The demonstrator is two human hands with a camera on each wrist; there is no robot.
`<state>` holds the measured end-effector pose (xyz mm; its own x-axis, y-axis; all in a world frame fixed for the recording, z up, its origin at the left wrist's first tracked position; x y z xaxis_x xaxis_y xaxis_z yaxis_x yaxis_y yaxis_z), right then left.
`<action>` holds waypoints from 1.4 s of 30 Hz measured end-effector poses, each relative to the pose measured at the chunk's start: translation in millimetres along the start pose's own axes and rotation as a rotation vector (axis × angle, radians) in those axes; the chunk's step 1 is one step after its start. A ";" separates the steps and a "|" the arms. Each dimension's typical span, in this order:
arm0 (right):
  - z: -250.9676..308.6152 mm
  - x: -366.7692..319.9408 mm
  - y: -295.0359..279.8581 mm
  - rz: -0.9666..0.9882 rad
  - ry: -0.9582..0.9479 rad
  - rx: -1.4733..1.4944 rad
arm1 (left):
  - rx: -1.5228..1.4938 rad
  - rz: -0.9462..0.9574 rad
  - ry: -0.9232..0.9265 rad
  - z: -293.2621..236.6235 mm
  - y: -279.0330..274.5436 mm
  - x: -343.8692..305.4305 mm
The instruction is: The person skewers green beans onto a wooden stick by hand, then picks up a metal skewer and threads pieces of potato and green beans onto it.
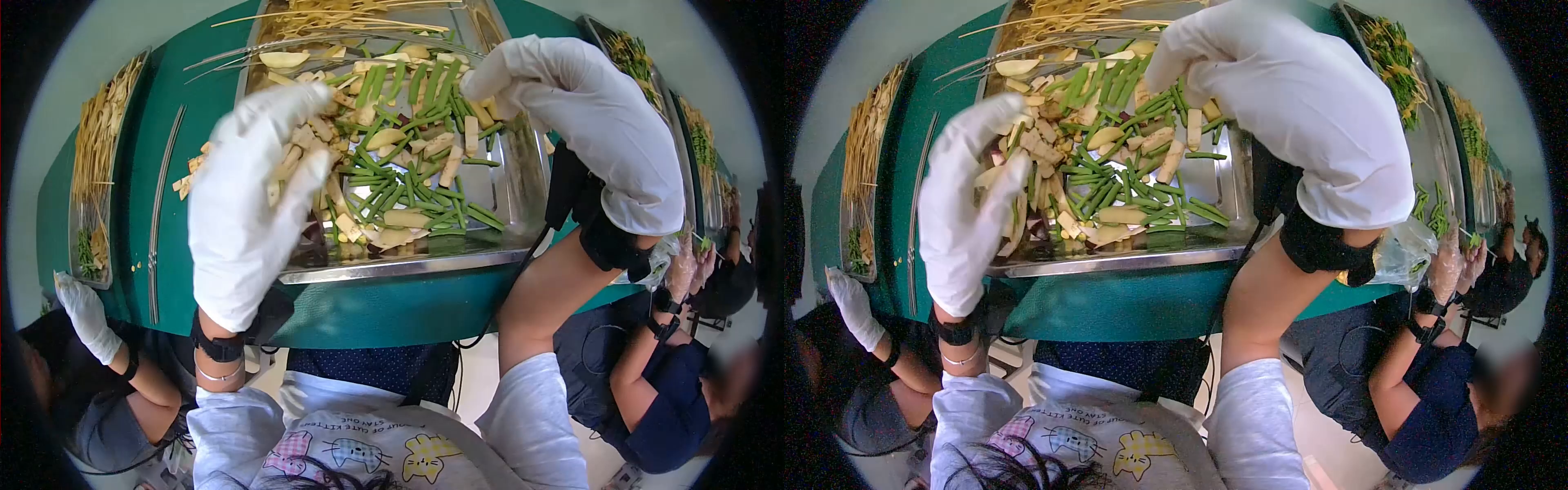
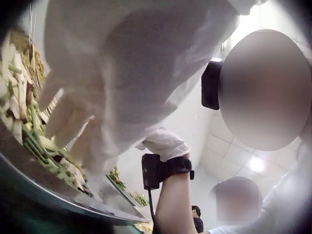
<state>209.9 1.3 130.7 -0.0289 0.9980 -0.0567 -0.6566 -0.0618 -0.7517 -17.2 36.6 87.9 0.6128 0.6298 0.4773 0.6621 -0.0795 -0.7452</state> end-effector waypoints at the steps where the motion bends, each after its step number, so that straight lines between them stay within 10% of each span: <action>1: 2.7 -0.2 0.8 0.006 0.020 -0.020 | 0.081 -0.050 -0.033 2.2 -5.1 4.2; 5: 19.6 -1.0 7.6 0.038 0.094 -0.098 | -0.046 0.103 0.043 12.7 3.0 10.9; 10: 14.1 1.3 9.2 0.070 0.062 -0.150 | -0.964 0.314 -0.471 41.1 29.1 -0.8; 19: 21.4 4.6 12.5 0.077 0.000 -0.118 | -1.007 0.497 -0.664 42.1 30.0 -2.9; 28: 60.5 -0.9 1.0 -0.232 -0.285 0.281 | -1.001 0.301 -0.621 59.0 36.8 -9.6; 30: 52.4 10.4 -12.3 0.000 -0.309 0.576 | -1.059 0.192 -0.641 62.6 35.9 -9.1; 32: 44.8 -3.5 7.4 -0.287 -0.299 0.331 | -1.094 0.083 -0.613 65.8 32.7 -8.1; 35: 51.9 -0.2 13.7 0.158 -0.280 0.037 | -1.218 0.006 -0.588 59.2 28.9 -5.5; 42: 42.5 6.8 38.3 0.016 -0.171 0.457 | -1.131 0.297 -0.501 35.8 31.8 -11.2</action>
<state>152.5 6.4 129.4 -0.1394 0.9876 0.0716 -0.9179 -0.1018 -0.3836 -18.4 54.7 42.2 0.7346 0.6766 -0.0507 0.6762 -0.7239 0.1366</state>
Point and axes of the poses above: each hand's wrist, its own x-axis towards the middle knuckle, its own y-axis out of the palm, z = x × y, the point moved 4 cm from there along x, towards the middle knuckle, and after that the axes turned 1 degree about z, right-handed, at the moved point
